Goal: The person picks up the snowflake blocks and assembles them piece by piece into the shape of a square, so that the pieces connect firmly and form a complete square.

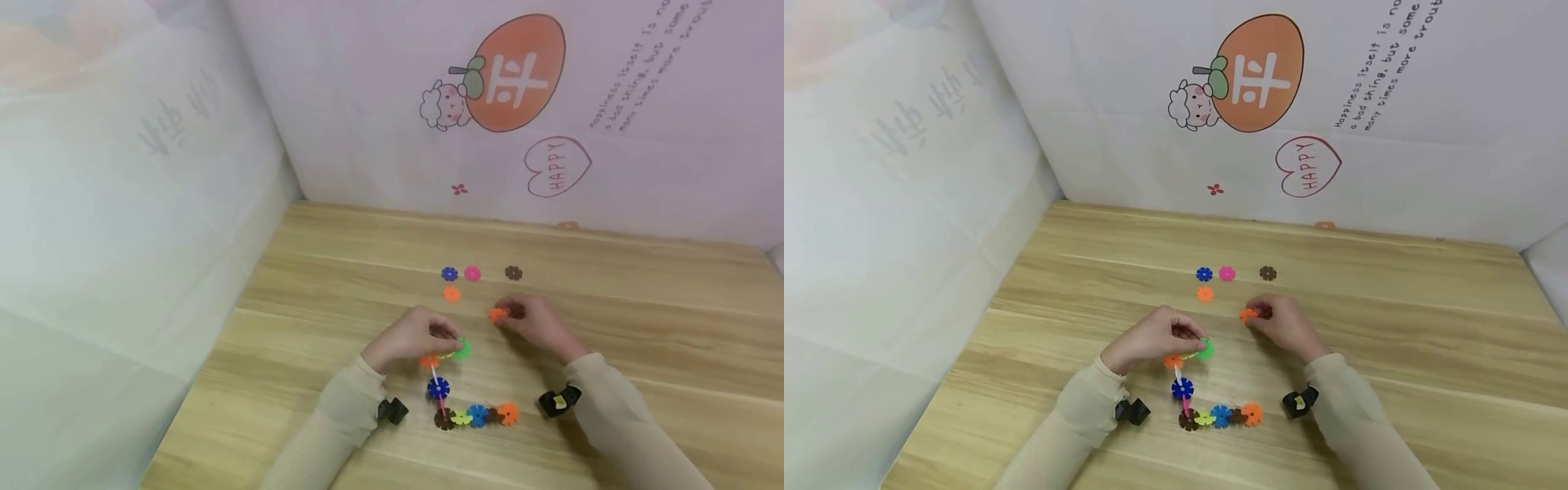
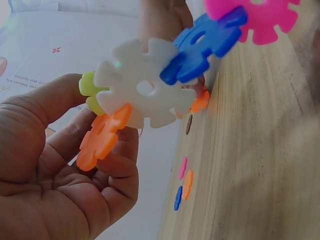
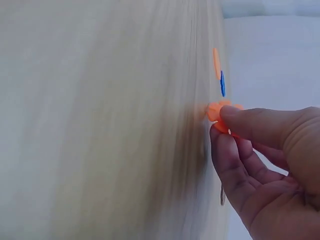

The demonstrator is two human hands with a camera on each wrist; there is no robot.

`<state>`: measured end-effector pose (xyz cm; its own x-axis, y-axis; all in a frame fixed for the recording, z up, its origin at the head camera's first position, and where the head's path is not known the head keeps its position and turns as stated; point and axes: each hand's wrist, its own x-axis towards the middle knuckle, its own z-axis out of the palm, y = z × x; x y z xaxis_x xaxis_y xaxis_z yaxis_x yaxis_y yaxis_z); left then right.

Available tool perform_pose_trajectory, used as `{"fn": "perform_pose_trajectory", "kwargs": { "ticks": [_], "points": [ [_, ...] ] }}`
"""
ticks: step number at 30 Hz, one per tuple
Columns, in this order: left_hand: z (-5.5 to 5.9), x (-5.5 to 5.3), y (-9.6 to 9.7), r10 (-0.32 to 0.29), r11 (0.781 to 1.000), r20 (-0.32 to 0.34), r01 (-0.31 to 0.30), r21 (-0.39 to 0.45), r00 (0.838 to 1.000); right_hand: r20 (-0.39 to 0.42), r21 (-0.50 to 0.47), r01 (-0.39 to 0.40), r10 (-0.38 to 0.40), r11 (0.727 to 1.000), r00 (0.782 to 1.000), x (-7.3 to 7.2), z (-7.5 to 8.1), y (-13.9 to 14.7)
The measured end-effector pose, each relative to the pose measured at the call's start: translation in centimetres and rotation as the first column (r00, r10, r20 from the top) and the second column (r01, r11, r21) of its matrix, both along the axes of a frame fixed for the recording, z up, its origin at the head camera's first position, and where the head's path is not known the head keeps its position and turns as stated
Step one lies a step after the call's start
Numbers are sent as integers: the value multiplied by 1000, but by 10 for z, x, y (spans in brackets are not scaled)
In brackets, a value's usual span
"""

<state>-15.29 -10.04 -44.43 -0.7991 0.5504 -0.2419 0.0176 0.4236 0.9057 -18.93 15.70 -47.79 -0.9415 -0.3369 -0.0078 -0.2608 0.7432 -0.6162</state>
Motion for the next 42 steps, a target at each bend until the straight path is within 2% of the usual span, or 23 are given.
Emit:
{"fn": "perform_pose_trajectory", "kwargs": {
  "ticks": [5,9,13,17,19,20,24,27,29,31,34,39,42],
  "points": [
    [0,0,0,-4,1000,-3,4,-5,1000,42,-8,27,-27,1000,999,12,1,7],
    [-1,-1,0,-2,1000,0,2,-6,1000,73,-87,9,-3,996,997,23,3,8],
    [-1,-1,1,-2,1000,-8,2,-11,1000,29,-209,-51,58,977,998,36,7,5],
    [0,-2,1,-5,1000,-11,5,-7,1000,-87,-304,-150,129,941,988,46,9,-2],
    [0,-2,1,-8,1000,-9,8,2,1000,-192,-316,-227,173,921,966,48,10,-5],
    [0,-2,1,-11,1000,-12,11,5,1000,-251,-317,-271,195,909,948,49,10,-7],
    [0,-2,1,-21,1000,-20,21,14,1000,-469,-311,-430,257,847,845,52,9,-14],
    [1,-1,1,-32,999,-33,32,12,999,-560,-320,-516,281,795,780,53,10,-17],
    [1,-1,0,-34,999,-37,35,7,999,-589,-314,-545,291,777,754,52,9,-18],
    [1,-2,0,-32,999,-45,32,-5,998,-607,-306,-564,299,767,736,51,8,-19],
    [0,-2,1,-24,1000,-43,23,-14,999,-624,-283,-574,307,769,718,50,6,-19],
    [-1,-2,2,-19,1000,-42,19,-10,999,-650,-255,-605,329,754,685,48,7,-18],
    [-1,-2,2,-22,1000,-51,21,-12,998,-656,-228,-611,344,758,672,47,9,-18]
  ]
}}
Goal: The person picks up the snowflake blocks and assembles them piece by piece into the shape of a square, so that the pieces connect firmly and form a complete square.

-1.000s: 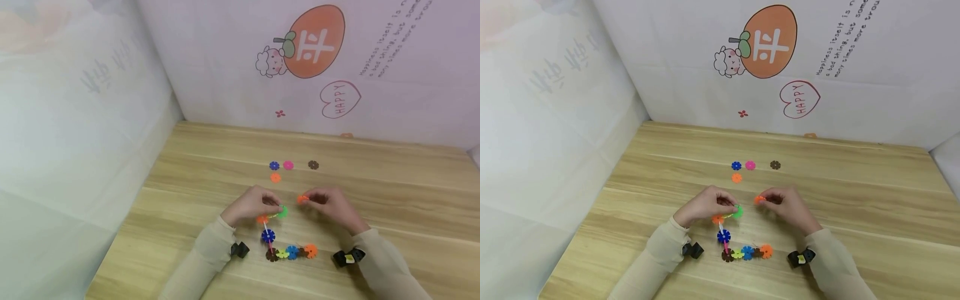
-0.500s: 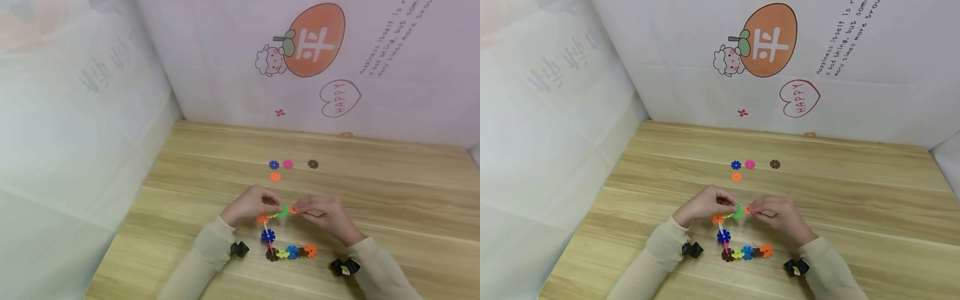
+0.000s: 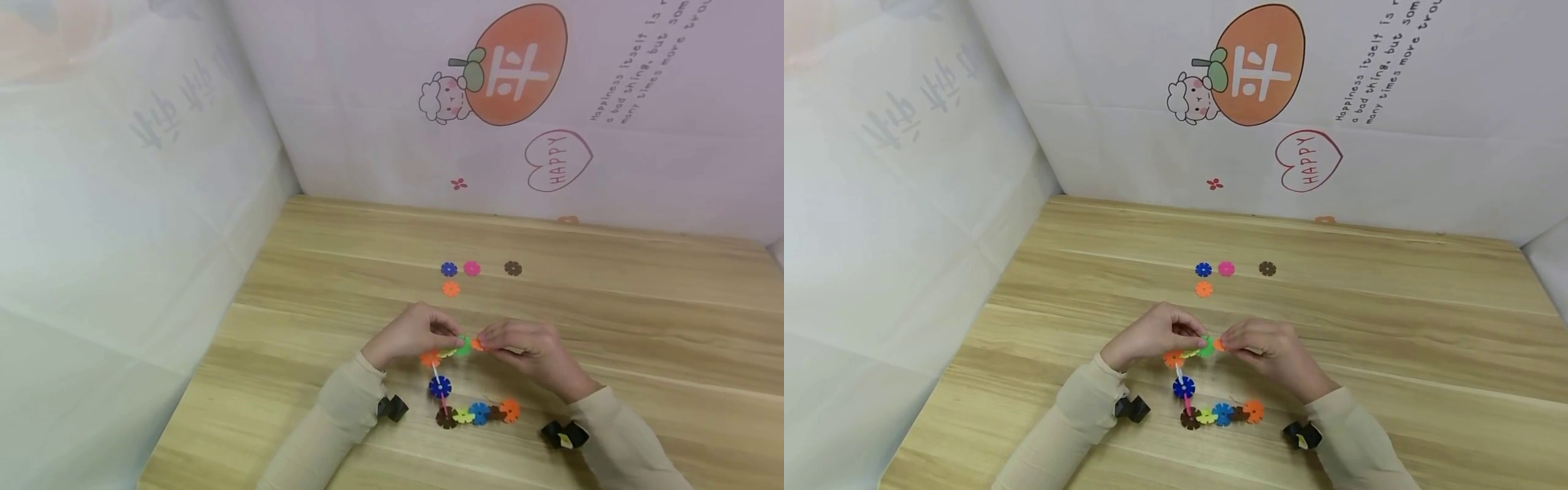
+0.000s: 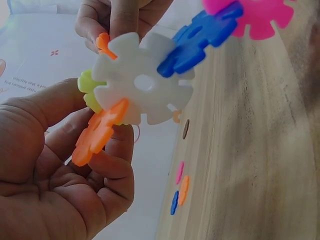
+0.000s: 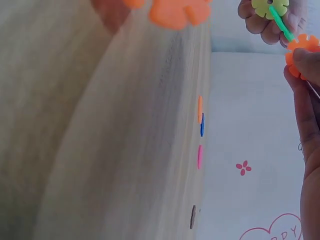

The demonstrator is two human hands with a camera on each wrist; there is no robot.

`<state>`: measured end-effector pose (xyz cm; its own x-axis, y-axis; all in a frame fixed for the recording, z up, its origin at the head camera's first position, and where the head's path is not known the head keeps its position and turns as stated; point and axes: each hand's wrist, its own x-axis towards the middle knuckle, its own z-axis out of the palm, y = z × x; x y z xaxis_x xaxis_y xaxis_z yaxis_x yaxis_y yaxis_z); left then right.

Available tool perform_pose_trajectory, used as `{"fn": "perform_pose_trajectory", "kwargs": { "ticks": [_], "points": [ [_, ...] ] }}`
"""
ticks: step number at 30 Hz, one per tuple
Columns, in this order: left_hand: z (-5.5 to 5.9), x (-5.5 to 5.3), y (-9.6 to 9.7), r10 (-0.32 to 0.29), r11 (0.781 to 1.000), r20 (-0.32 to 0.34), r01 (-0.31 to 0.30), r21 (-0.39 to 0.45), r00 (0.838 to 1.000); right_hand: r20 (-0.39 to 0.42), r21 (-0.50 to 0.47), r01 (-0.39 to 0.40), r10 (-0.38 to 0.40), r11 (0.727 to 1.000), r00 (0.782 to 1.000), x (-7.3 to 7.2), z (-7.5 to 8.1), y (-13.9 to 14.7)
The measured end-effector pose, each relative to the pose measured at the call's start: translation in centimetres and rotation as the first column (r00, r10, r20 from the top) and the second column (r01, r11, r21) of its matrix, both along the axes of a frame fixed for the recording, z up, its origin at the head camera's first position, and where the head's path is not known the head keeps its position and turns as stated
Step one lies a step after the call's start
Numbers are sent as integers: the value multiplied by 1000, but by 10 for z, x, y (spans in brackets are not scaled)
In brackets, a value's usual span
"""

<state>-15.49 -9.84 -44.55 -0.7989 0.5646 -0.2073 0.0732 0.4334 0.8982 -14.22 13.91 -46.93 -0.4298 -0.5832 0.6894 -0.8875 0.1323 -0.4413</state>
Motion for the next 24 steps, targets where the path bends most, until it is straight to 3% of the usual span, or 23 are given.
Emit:
{"fn": "perform_pose_trajectory", "kwargs": {
  "ticks": [24],
  "points": [
    [3,2,3,18,1000,-24,-18,-18,1000,71,79,3,-9,997,997,-1,8,-3]
  ]
}}
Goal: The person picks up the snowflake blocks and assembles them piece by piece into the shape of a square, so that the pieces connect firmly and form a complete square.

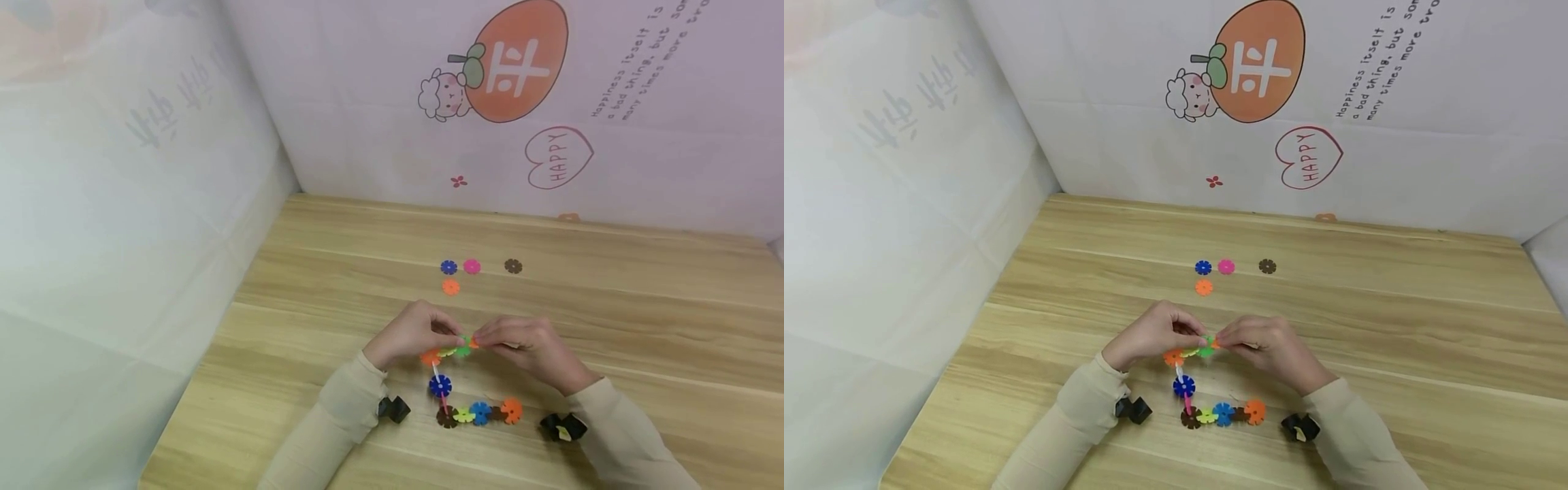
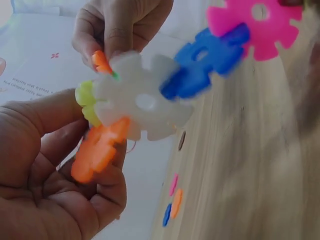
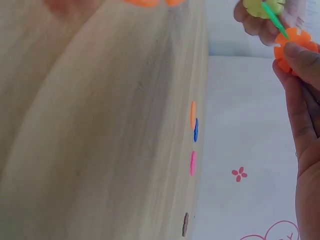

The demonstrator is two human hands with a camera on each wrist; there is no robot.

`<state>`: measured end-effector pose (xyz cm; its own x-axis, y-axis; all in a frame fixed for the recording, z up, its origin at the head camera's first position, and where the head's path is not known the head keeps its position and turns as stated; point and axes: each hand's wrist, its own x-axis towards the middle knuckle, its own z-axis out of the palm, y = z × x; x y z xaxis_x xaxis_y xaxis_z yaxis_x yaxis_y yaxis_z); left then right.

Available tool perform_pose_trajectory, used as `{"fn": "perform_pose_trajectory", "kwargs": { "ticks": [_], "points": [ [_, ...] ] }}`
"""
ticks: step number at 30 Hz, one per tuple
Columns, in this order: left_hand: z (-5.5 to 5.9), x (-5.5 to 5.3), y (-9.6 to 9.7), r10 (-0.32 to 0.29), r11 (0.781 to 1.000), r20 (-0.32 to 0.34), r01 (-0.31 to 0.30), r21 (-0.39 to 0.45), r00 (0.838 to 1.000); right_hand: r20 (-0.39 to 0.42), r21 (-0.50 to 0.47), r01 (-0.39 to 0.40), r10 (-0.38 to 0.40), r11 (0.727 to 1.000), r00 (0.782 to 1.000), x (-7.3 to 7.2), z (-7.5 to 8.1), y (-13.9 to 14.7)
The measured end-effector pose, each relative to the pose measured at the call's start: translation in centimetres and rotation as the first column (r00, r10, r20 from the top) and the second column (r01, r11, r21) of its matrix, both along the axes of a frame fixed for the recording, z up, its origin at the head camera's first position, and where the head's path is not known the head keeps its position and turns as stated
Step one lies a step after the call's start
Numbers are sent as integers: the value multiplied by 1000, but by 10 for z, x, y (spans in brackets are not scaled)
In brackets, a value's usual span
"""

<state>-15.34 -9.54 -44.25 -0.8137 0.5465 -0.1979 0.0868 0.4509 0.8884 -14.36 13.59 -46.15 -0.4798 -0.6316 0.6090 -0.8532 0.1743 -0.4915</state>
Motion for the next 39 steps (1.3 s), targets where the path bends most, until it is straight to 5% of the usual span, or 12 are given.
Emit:
{"fn": "perform_pose_trajectory", "kwargs": {
  "ticks": [13,17,21,26,32,34,39],
  "points": [
    [-3,0,0,-19,1000,45,18,20,999,2,44,11,-11,999,1000,2,2,-2],
    [-4,-1,-3,-40,999,35,39,34,999,-9,137,110,-110,984,994,2,4,1],
    [-2,-1,-7,-31,999,58,29,42,998,-18,220,263,-266,939,964,-3,3,7],
    [-1,0,-9,-11,999,92,7,46,996,100,292,415,-459,862,883,-21,0,12],
    [1,3,-8,6,1000,88,-7,17,996,322,386,509,-630,769,707,-53,-3,20],
    [1,3,-8,2,1000,78,-4,16,997,343,399,533,-660,747,669,-64,-4,23],
    [3,5,-7,-13,1000,61,12,9,998,281,433,607,-740,666,611,-86,-5,30]
  ]
}}
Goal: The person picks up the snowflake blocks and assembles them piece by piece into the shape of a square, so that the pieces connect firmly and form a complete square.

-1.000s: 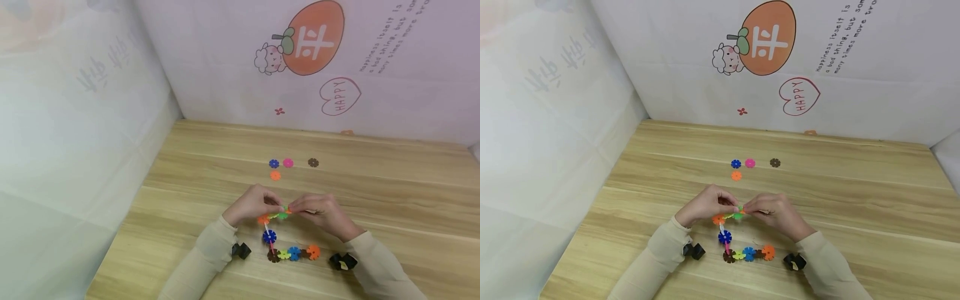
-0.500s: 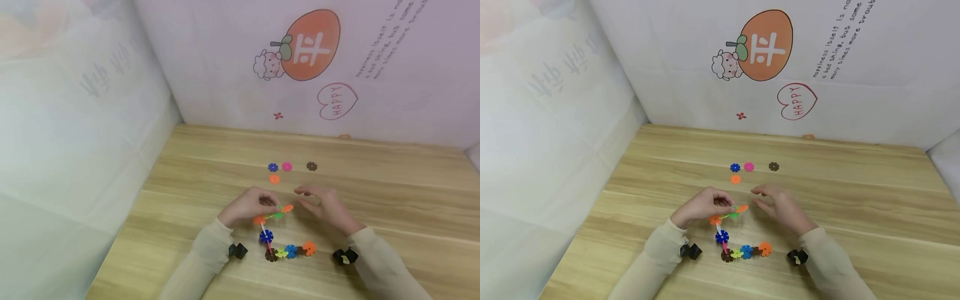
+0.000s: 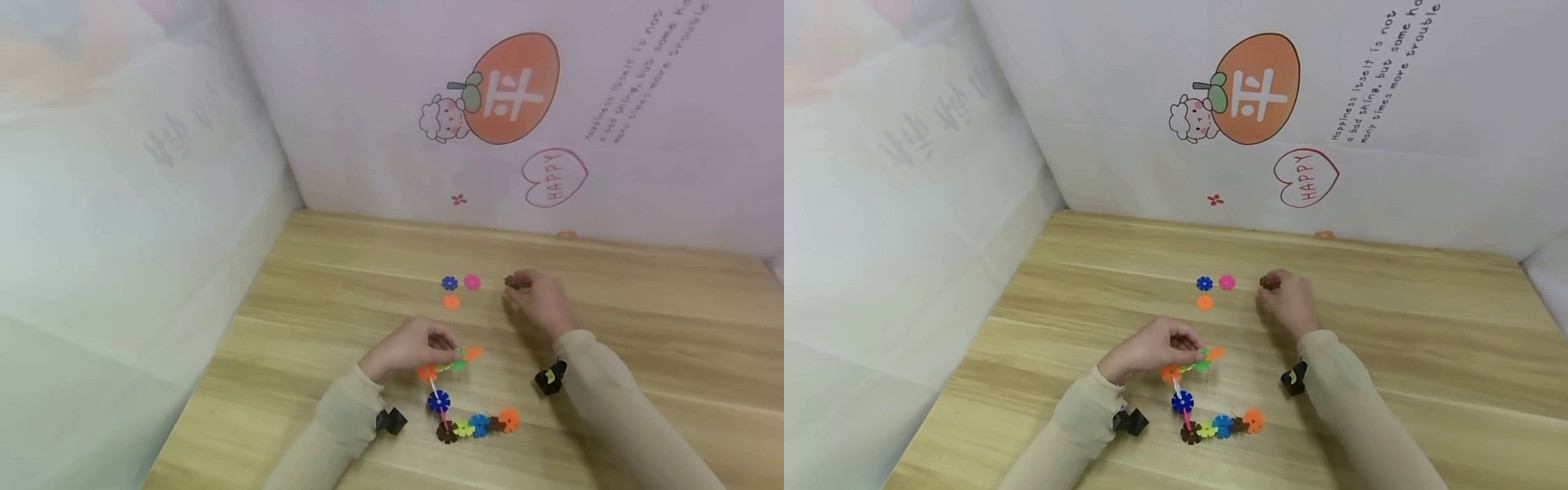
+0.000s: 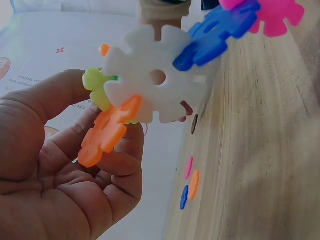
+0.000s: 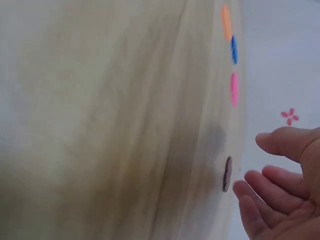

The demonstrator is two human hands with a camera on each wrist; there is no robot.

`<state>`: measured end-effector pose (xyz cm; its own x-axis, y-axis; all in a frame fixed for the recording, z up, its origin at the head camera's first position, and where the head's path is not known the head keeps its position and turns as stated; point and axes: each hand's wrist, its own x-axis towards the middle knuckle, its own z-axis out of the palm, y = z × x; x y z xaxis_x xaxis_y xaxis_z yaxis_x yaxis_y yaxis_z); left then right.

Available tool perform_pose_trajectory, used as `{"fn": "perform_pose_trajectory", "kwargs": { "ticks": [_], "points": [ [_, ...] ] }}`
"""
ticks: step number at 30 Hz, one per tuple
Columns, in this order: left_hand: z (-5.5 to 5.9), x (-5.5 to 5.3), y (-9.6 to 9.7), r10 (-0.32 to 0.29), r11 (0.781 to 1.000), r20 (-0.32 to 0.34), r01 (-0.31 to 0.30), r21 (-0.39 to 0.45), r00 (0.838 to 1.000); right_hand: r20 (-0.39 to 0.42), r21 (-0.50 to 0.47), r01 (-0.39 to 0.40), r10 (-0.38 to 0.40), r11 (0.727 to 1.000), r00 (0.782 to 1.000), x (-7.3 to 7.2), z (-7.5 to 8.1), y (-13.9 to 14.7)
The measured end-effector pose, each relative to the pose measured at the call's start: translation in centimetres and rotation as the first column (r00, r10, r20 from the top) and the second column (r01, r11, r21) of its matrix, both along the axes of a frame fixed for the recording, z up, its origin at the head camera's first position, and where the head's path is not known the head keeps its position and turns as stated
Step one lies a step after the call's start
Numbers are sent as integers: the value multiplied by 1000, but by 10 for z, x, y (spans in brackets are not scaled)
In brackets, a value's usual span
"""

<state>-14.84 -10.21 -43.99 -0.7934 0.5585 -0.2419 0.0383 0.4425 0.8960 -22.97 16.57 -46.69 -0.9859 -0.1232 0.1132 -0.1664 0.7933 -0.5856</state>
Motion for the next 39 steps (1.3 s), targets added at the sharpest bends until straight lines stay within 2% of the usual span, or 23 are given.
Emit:
{"fn": "perform_pose_trajectory", "kwargs": {
  "ticks": [5,12,17,25,31,39],
  "points": [
    [2,1,4,-22,1000,-34,22,-7,999,-19,84,87,-86,993,996,-10,-1,5],
    [3,-1,6,-35,999,-61,35,-4,998,9,163,89,-92,983,996,-16,-1,12],
    [3,-2,6,-51,999,-85,51,-2,995,15,134,56,-58,989,998,-16,-1,15],
    [2,-3,5,-39,999,-34,39,1,999,78,66,5,-10,998,997,-9,-3,18],
    [0,-2,4,-40,999,-45,40,-2,998,112,11,-48,47,999,993,4,-10,20],
    [-1,-3,3,-48,999,-34,48,-3,998,170,-115,-142,160,983,972,44,-12,10]
  ]
}}
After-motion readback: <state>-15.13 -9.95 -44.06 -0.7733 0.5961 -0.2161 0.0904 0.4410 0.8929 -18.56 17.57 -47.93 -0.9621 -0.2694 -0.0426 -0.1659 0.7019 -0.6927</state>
